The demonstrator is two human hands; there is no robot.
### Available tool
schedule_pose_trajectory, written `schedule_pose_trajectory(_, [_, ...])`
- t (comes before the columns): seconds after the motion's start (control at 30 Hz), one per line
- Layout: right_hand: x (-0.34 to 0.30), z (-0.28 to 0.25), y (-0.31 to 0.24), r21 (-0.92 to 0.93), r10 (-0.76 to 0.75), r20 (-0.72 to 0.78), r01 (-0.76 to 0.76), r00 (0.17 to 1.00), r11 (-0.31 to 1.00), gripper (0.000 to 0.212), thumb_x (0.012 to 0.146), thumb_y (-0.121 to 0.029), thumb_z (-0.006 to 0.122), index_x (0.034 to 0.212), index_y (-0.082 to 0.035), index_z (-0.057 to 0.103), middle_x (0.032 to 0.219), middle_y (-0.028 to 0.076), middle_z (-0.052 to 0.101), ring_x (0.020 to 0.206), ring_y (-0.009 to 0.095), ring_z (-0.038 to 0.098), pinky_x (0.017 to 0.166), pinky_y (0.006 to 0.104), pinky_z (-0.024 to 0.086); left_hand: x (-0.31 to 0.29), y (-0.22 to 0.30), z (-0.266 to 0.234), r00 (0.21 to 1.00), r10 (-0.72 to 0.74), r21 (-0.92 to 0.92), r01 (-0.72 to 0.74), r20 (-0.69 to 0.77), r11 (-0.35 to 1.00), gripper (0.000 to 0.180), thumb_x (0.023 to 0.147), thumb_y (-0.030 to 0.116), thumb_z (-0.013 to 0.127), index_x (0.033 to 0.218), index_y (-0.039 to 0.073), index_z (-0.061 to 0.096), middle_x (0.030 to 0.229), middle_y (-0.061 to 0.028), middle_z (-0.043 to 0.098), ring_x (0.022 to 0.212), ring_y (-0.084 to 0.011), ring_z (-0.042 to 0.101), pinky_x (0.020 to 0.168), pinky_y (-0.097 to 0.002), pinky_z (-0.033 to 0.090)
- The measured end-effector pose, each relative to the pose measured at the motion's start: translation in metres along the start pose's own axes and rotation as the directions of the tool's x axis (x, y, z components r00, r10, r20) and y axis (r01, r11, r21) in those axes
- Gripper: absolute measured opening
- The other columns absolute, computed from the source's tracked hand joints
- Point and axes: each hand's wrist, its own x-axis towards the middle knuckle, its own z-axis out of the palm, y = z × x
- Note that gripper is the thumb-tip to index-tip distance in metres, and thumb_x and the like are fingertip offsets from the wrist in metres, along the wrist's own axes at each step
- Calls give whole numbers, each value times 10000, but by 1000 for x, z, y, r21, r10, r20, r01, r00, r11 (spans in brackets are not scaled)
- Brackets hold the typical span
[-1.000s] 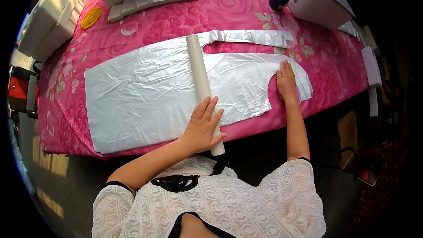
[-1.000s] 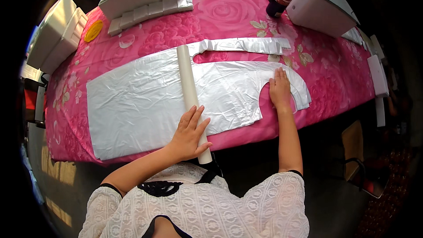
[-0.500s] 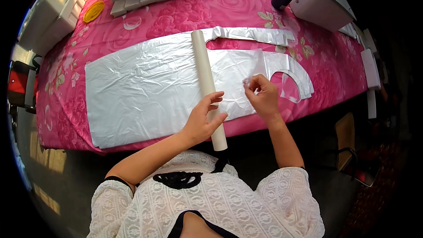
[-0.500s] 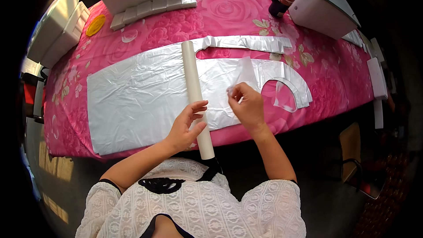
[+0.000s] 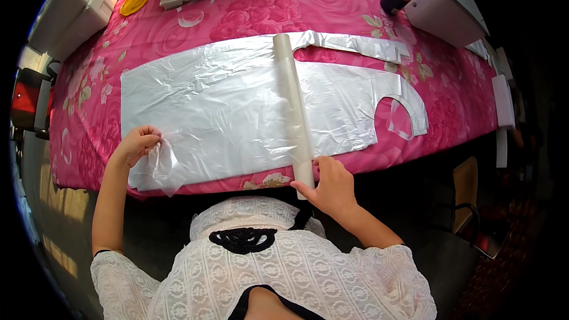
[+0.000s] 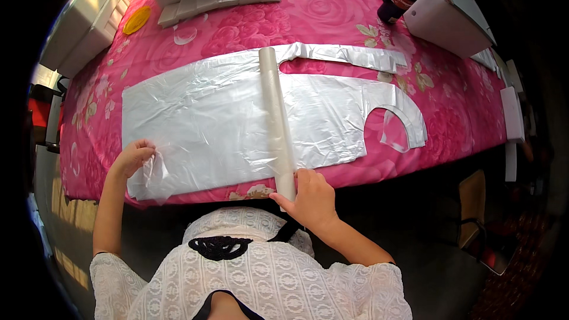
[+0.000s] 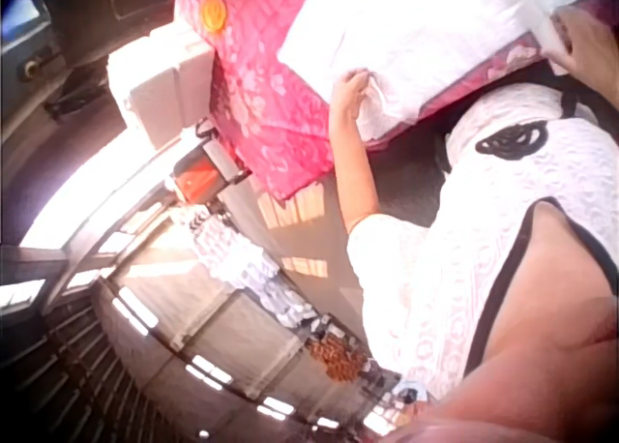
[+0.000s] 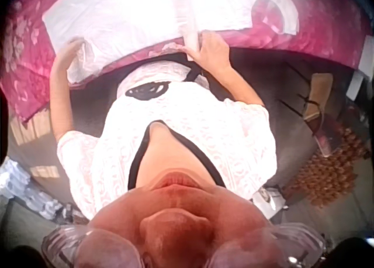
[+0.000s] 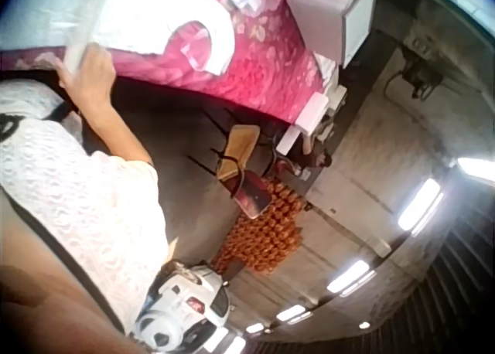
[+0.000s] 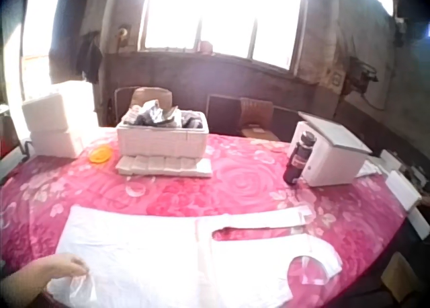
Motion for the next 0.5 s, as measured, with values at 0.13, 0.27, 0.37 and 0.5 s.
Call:
schedule_pose_trajectory(0.13, [-8,21,15,170,187,276,-239,943,956,507,728,-454,666,864,20,554,700,166,621,675,344,620,622,415,481,9,11,-17,995,50,200,-32,-86,979,107,786,90,626,873,55,574,809,-18,596,709,-92,553,611,-240,447])
schedule_pose_trajectory(0.27, [-10,16,17,260,205,351,-305,914,916,434,753,-404,634,858,15,591,738,189,633,697,356,622,647,414,485,12,33,19,669,740,874,-317,-70,368,201,764,18,594,962,10,559,946,-91,606,873,-226,573,749,-329,463])
schedule_pose_trajectory(0.37, [-11,10,17,303,232,400,-367,887,879,390,762,-384,620,875,-10,615,758,186,641,714,351,626,657,415,484,11,52,126,399,902,807,-580,162,112,349,745,-10,570,1091,4,527,1137,-148,550,1085,-340,490,929,-392,399])
schedule_pose_trajectory(0.5, [-6,6,20,302,171,424,-316,890,900,411,766,-412,621,854,-11,633,741,179,642,717,346,627,655,408,484,42,30,234,413,852,691,-718,322,87,582,799,84,547,1324,-41,330,1401,-203,303,1305,-359,277,1076,-431,234])
